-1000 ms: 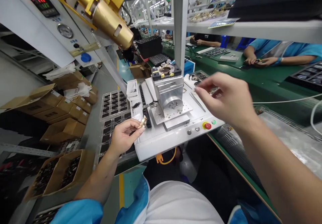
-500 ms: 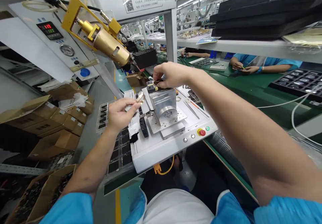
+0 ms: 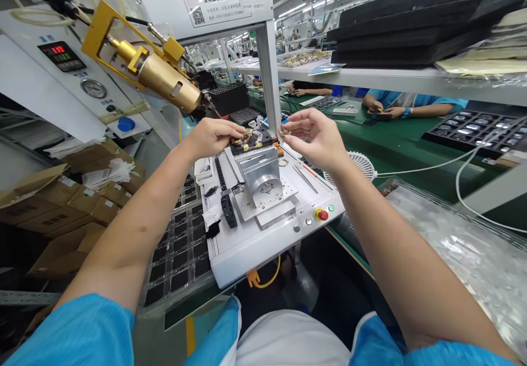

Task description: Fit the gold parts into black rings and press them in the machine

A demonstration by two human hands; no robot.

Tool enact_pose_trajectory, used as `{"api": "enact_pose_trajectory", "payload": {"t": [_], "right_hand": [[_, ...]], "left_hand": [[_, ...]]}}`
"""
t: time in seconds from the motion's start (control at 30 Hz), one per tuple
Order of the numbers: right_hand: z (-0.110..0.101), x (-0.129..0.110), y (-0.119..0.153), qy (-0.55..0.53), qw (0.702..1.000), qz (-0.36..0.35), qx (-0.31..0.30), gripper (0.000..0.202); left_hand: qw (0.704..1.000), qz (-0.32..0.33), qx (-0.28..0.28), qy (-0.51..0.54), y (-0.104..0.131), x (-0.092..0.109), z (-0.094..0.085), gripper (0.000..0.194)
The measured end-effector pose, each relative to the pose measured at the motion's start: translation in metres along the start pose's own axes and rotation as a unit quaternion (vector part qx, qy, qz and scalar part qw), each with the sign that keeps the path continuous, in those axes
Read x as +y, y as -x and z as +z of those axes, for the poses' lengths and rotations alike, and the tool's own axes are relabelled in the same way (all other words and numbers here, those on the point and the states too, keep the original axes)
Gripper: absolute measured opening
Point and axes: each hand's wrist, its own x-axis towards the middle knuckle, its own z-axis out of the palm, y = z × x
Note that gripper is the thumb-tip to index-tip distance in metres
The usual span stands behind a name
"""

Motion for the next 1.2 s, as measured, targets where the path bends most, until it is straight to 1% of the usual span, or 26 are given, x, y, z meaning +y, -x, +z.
{"api": "enact_pose_trajectory", "payload": {"t": [0.07,0.1,0.2,0.23,0.27,0.33,0.4,0.47,0.53,0.63,0.73,0.83,0.93,1.0,1.1,1.2], "right_hand": [[-0.007,0.007,0.024,-0.035,0.998,0.029,0.036,0.047],[-0.011,0.011,0.037,-0.047,0.996,0.047,0.052,0.047],[-0.024,0.026,0.081,-0.069,0.986,0.114,0.100,0.047],[-0.028,0.032,0.096,-0.074,0.981,0.139,0.117,0.047],[-0.032,0.037,0.110,-0.079,0.974,0.164,0.132,0.046],[-0.040,0.047,0.136,-0.084,0.961,0.214,0.153,0.048],[-0.047,0.054,0.157,-0.088,0.947,0.264,0.161,0.052],[-0.052,0.060,0.174,-0.092,0.933,0.308,0.163,0.057],[-0.057,0.064,0.187,-0.089,0.922,0.346,0.152,0.064],[-0.062,0.068,0.203,-0.062,0.913,0.388,0.112,0.071],[-0.062,0.071,0.213,-0.040,0.910,0.406,0.073,0.072],[-0.059,0.072,0.218,-0.040,0.906,0.418,0.054,0.069],[-0.056,0.076,0.221,-0.026,0.906,0.421,0.045,0.067],[-0.055,0.081,0.225,0.008,0.908,0.419,0.022,0.071],[-0.053,0.088,0.230,0.101,0.904,0.412,-0.051,0.086],[-0.048,0.091,0.232,0.195,0.890,0.393,-0.122,0.090]], "left_hand": [[1.000,-0.022,0.010,0.007,-0.007,-0.001,0.007,0.031],[0.999,-0.035,0.025,0.009,-0.009,0.000,0.009,0.030],[0.993,-0.088,0.077,0.023,-0.009,0.013,0.011,0.031],[0.990,-0.107,0.083,0.030,-0.008,0.020,0.011,0.030],[0.989,-0.122,0.078,0.034,-0.007,0.026,0.010,0.027],[0.990,-0.130,0.050,0.035,-0.004,0.039,0.008,0.020],[0.992,-0.118,0.027,0.038,-0.003,0.047,0.007,0.016],[0.993,-0.101,0.015,0.059,-0.001,0.049,0.006,0.017],[0.992,-0.091,-0.005,0.083,0.002,0.048,0.005,0.024],[0.992,-0.077,-0.028,0.099,0.009,0.040,0.006,0.040],[0.990,-0.066,-0.034,0.117,0.014,0.030,0.011,0.044],[0.991,-0.059,-0.046,0.114,0.016,0.025,0.014,0.047],[0.995,-0.043,-0.037,0.079,0.017,0.029,0.013,0.046],[0.997,-0.040,-0.021,0.058,0.019,0.035,0.013,0.044],[0.997,-0.067,-0.010,0.038,0.021,0.043,0.015,0.049],[0.996,-0.082,-0.024,0.016,0.018,0.045,0.015,0.057]]}}
